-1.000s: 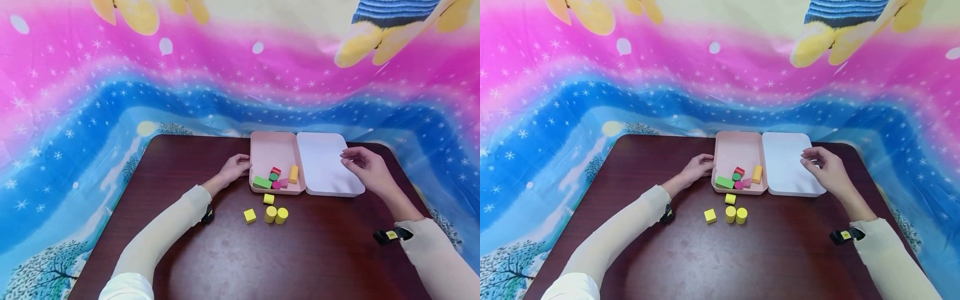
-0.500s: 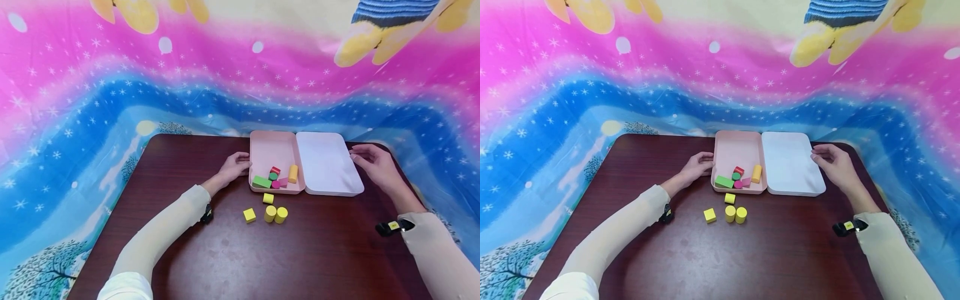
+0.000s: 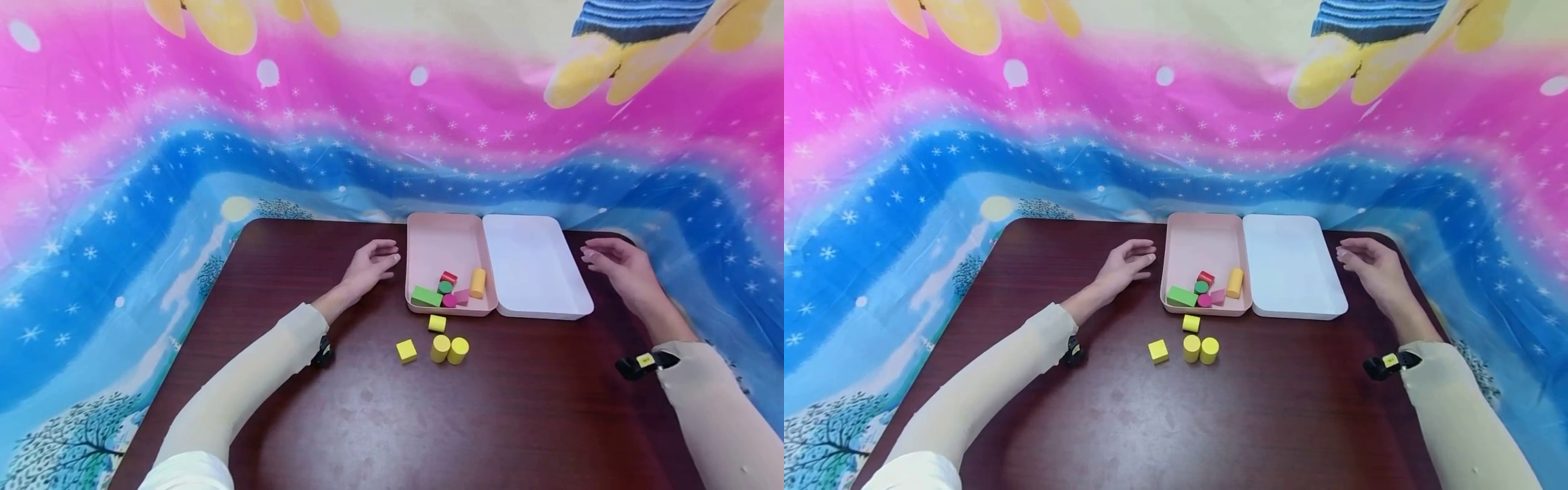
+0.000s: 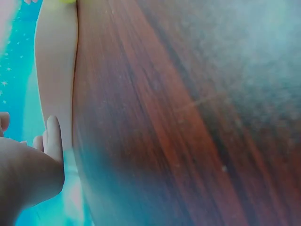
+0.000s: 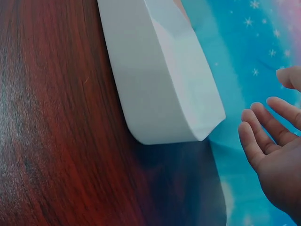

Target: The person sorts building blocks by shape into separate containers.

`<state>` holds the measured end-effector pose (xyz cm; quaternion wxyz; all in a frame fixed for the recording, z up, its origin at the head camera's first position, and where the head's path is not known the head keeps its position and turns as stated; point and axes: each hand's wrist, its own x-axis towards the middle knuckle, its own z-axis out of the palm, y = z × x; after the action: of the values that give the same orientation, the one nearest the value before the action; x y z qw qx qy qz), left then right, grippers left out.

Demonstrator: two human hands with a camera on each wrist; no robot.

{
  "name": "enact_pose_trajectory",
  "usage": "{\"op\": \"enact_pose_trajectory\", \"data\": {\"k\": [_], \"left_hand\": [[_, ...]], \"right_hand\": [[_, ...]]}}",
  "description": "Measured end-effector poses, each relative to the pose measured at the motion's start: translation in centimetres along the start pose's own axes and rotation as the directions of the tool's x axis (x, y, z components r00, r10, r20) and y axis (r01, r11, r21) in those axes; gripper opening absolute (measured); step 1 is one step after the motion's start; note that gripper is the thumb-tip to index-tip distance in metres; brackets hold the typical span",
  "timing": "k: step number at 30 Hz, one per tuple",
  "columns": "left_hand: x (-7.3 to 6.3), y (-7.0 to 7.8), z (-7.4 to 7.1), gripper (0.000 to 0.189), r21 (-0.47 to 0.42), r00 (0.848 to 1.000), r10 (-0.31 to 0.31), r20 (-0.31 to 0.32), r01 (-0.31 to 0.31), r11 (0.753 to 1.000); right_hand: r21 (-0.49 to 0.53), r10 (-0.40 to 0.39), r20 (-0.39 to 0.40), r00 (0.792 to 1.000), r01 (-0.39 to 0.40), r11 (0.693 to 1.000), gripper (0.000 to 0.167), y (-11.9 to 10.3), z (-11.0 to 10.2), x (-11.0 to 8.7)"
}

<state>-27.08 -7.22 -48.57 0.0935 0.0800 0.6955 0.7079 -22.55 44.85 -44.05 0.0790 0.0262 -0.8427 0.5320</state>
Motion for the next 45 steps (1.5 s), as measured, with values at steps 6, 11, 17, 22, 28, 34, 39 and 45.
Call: {"op": "enact_pose_trajectory", "data": {"k": [6, 11, 17, 22, 28, 34, 39, 45], "left_hand": [[-1.1, 1.1, 0.0, 0.042, 0.046, 0.994, 0.105, 0.017, -0.105, 0.993], [-2.2, 2.3, 0.4, 0.04, 0.084, 0.98, 0.181, 0.082, -0.188, 0.979], [-4.0, 3.1, 1.4, 0.037, 0.168, 0.951, 0.204, 0.231, -0.246, 0.955], [-5.5, 3.4, 2.4, 0.044, 0.246, 0.929, 0.174, 0.328, -0.261, 0.933], [-7.1, 3.0, 3.3, 0.049, 0.247, 0.898, 0.128, 0.42, -0.249, 0.936], [-8.7, 2.3, 3.6, 0.054, 0.253, 0.858, 0.146, 0.492, -0.302, 0.919], [-9.6, 1.6, 3.8, 0.059, 0.321, 0.843, 0.144, 0.519, -0.348, 0.881], [-9.9, 1.1, 4.6, 0.059, 0.356, 0.828, 0.154, 0.54, -0.39, 0.849]], "right_hand": [[0.001, 0.068, 0.006, 0.998, -0.068, 0.998, 0.043, 1.3, -0.2, 0.2], [-0.009, 0.109, 0.013, 0.994, -0.109, 0.994, 0.044, 2.6, -0.4, 0.0], [0.1, 0.139, 0.037, 0.99, -0.142, 0.985, 0.048, 3.9, -0.6, -0.4], [0.116, 0.158, 0.061, 0.986, -0.164, 0.98, 0.059, 4.2, -0.4, -0.4], [0.088, 0.22, 0.102, 0.97, -0.23, 0.969, 0.067, 4.3, 0.1, 0.1], [-0.017, 0.264, 0.129, 0.956, -0.264, 0.964, 0.075, 4.5, 0.6, 0.7], [-0.057, 0.283, 0.177, 0.943, -0.277, 0.959, 0.074, 4.6, 0.9, 1.1], [-0.068, 0.282, 0.22, 0.934, -0.273, 0.96, 0.069, 4.6, 0.7, 1.1]]}}
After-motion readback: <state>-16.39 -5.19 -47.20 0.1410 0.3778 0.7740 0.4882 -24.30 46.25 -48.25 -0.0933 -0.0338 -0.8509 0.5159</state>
